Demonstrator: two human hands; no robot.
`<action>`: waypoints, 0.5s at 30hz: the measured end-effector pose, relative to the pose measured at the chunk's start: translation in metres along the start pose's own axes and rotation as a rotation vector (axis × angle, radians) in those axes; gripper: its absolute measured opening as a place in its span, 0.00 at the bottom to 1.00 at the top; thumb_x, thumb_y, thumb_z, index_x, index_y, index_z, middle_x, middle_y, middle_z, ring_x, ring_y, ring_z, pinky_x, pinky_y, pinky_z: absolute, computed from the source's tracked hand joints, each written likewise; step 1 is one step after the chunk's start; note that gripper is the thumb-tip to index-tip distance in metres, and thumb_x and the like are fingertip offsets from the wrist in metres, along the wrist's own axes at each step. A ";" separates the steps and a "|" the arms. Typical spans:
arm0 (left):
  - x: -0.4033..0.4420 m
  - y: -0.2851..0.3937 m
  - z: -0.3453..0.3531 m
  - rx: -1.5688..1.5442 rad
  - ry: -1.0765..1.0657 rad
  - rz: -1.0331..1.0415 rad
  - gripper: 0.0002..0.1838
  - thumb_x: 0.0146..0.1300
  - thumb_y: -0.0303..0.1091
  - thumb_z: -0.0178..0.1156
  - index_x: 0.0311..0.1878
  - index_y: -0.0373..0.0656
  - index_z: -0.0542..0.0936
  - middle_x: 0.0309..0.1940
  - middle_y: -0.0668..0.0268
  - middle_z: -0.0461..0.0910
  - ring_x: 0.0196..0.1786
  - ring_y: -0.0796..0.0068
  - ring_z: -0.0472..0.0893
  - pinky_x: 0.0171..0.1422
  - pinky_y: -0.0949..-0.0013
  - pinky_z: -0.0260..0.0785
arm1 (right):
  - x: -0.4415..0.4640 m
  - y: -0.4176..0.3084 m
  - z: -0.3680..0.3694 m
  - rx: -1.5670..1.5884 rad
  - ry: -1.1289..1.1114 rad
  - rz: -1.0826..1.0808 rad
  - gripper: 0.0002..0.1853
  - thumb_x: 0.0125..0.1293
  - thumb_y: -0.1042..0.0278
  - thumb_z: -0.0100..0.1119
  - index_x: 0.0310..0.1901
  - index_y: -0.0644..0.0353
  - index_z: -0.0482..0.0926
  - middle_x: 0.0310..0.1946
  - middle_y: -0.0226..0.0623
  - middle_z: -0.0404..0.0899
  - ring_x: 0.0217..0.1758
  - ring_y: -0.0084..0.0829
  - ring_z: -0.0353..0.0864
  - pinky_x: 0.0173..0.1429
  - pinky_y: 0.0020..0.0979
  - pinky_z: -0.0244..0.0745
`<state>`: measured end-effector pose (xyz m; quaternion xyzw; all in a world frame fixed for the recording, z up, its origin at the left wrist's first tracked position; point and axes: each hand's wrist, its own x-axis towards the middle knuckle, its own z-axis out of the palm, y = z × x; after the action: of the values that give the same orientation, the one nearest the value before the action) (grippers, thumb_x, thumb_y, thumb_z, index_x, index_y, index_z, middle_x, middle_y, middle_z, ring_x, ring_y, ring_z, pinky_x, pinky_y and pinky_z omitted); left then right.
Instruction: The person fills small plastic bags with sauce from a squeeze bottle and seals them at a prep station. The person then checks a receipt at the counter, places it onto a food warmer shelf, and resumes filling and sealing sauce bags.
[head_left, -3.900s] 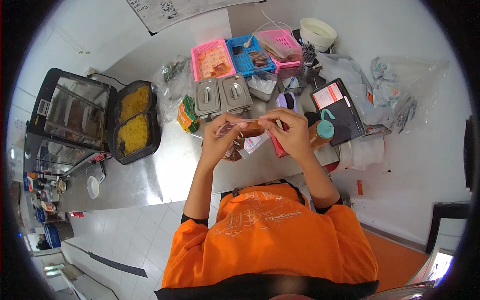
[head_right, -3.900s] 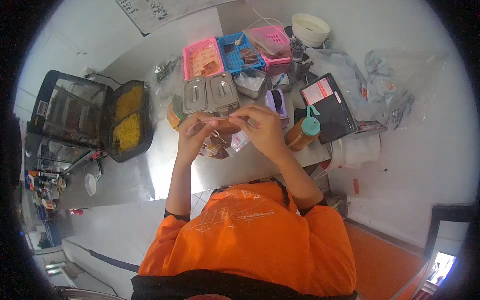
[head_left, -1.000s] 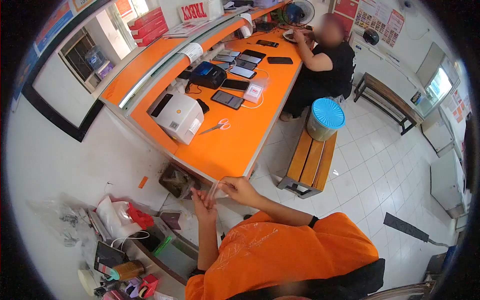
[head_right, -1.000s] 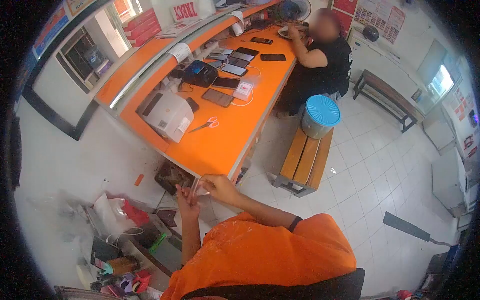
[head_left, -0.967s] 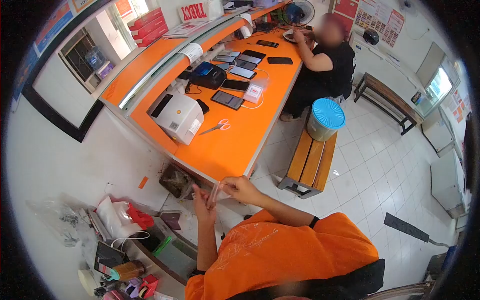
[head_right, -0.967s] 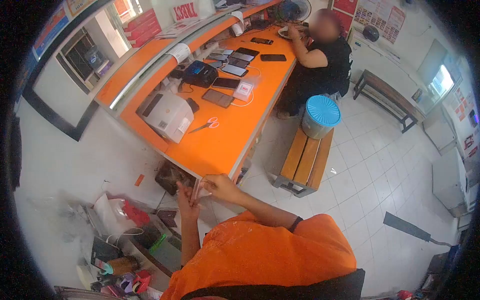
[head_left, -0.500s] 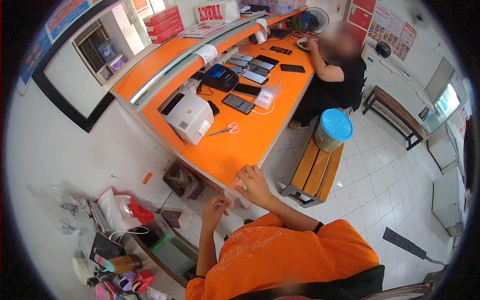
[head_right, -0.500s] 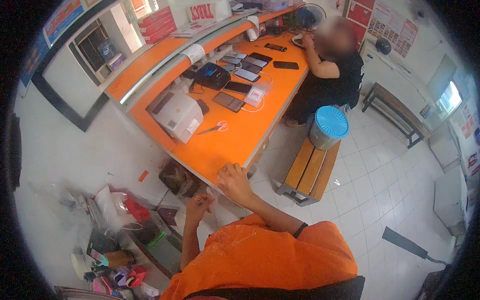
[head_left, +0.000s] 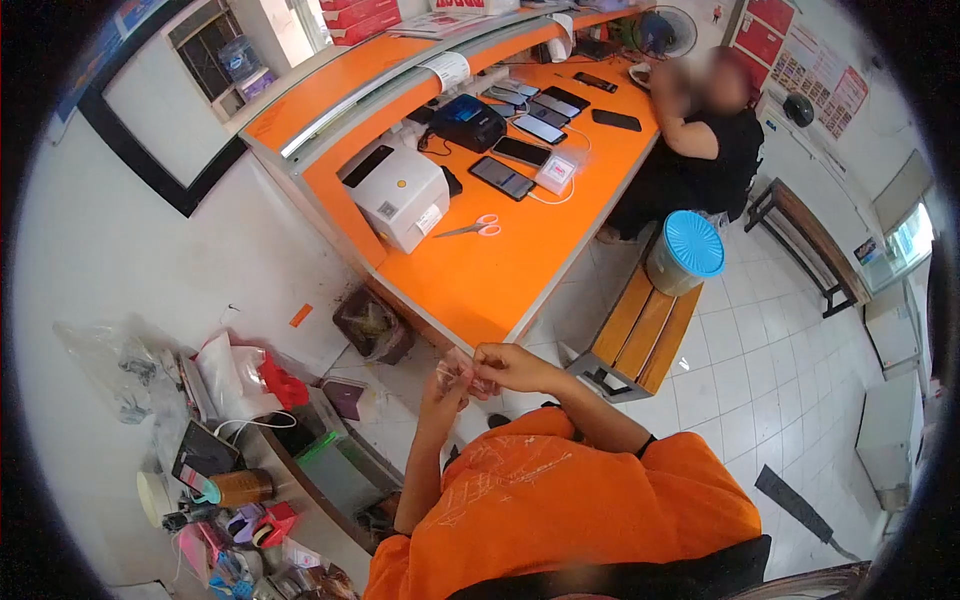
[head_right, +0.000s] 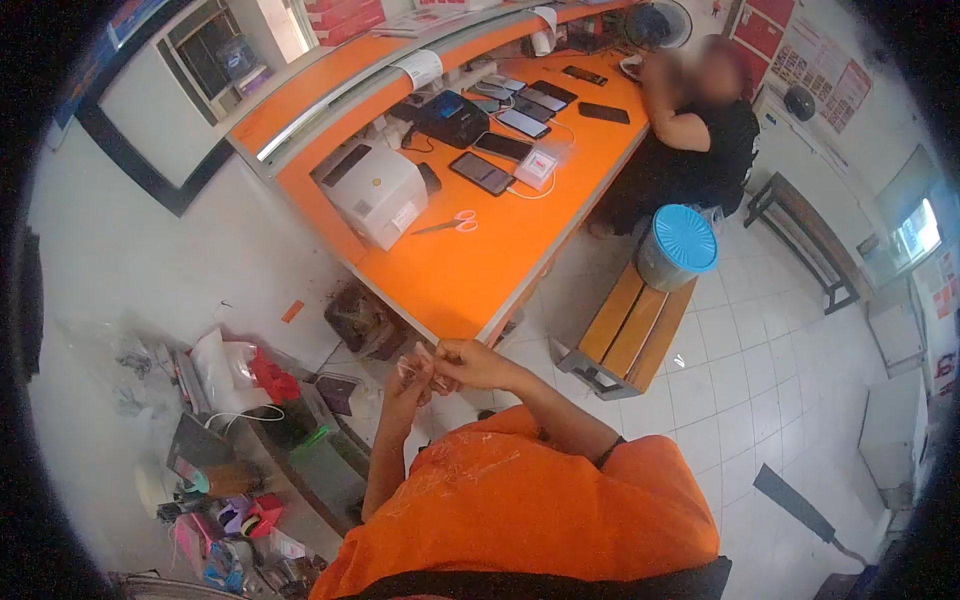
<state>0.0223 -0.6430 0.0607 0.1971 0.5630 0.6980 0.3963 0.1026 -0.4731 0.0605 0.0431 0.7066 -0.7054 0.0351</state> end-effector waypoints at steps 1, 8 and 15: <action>-0.001 0.001 0.004 -0.008 -0.011 -0.037 0.08 0.70 0.37 0.56 0.42 0.43 0.72 0.29 0.68 0.79 0.26 0.81 0.80 0.23 0.80 0.55 | -0.005 -0.008 -0.001 -0.061 -0.017 0.034 0.12 0.72 0.65 0.50 0.35 0.64 0.75 0.28 0.32 0.79 0.30 0.22 0.79 0.33 0.26 0.74; 0.007 0.007 0.015 0.189 -0.144 -0.072 0.10 0.73 0.36 0.51 0.38 0.41 0.74 0.25 0.67 0.78 0.21 0.80 0.77 0.22 0.78 0.60 | -0.024 -0.019 0.000 -0.437 0.090 -0.050 0.13 0.66 0.60 0.50 0.33 0.63 0.74 0.23 0.40 0.79 0.25 0.35 0.81 0.33 0.37 0.75; 0.001 0.016 0.031 0.930 0.105 0.304 0.06 0.63 0.31 0.57 0.34 0.37 0.74 0.24 0.54 0.77 0.21 0.58 0.76 0.26 0.60 0.65 | -0.030 -0.020 0.017 -0.840 0.717 -0.092 0.08 0.60 0.65 0.56 0.31 0.61 0.75 0.23 0.44 0.80 0.26 0.47 0.81 0.33 0.43 0.76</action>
<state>0.0380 -0.6235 0.0847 0.3976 0.7989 0.4318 0.1310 0.1298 -0.4900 0.0841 0.2320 0.8961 -0.3047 -0.2243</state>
